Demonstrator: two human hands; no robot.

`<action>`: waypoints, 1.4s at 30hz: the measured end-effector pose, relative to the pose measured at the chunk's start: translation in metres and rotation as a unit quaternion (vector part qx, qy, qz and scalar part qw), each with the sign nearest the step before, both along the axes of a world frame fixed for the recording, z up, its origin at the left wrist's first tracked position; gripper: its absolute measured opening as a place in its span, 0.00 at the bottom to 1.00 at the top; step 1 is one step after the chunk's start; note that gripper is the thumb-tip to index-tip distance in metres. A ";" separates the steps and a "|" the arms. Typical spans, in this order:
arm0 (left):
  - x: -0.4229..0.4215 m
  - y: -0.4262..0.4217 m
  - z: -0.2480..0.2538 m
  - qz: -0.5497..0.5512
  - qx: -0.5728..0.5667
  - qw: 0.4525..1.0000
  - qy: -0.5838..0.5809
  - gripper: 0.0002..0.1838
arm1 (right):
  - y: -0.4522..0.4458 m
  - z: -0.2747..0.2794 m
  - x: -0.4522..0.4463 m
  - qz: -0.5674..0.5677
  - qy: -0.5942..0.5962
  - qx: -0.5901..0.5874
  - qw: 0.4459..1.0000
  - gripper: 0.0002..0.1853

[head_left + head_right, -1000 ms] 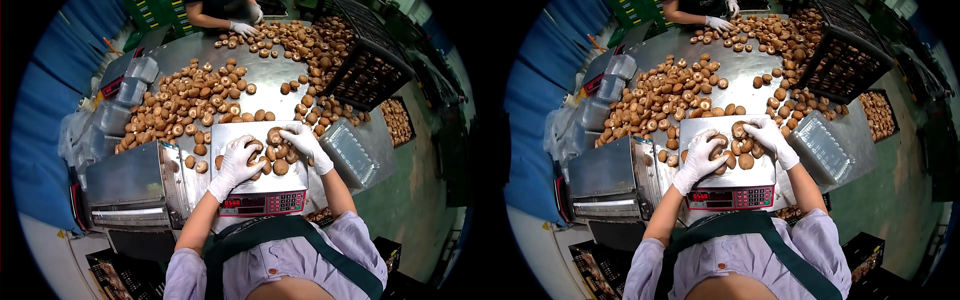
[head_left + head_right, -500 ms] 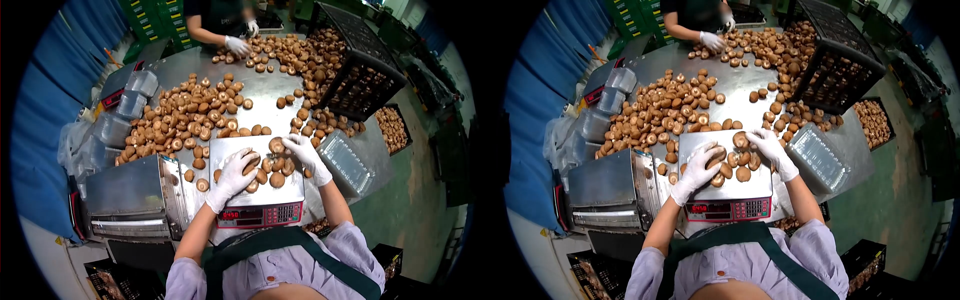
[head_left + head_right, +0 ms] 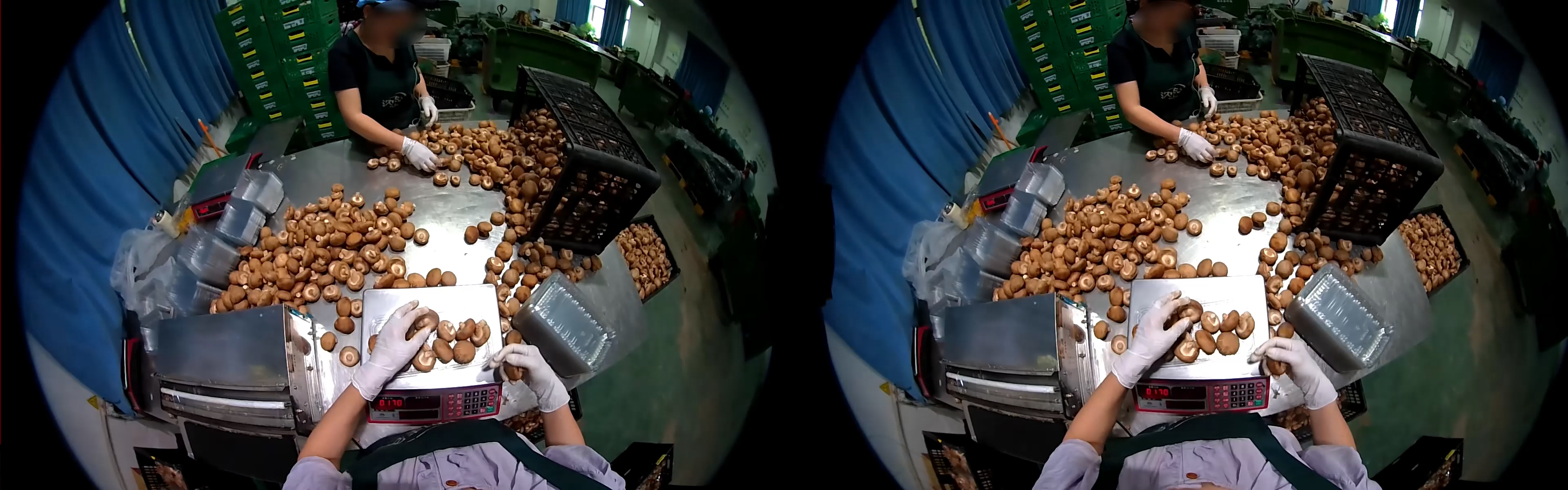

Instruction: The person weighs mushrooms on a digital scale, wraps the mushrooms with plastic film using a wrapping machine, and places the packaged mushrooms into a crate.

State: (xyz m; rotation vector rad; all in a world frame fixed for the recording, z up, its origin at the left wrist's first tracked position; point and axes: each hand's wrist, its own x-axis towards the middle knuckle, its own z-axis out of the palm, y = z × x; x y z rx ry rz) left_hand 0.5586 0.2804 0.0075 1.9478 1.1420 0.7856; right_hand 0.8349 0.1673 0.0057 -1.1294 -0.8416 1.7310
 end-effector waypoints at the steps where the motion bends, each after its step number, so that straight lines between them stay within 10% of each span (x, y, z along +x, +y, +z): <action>1: 0.001 0.001 0.000 -0.001 0.001 1.000 0.000 0.22 | -0.003 -0.001 -0.001 0.004 -0.008 0.003 1.000 0.12; 42: 0.010 -0.010 -0.022 0.004 0.180 0.978 0.108 0.17 | 0.026 0.006 -0.032 -0.064 -0.114 0.050 0.990 0.07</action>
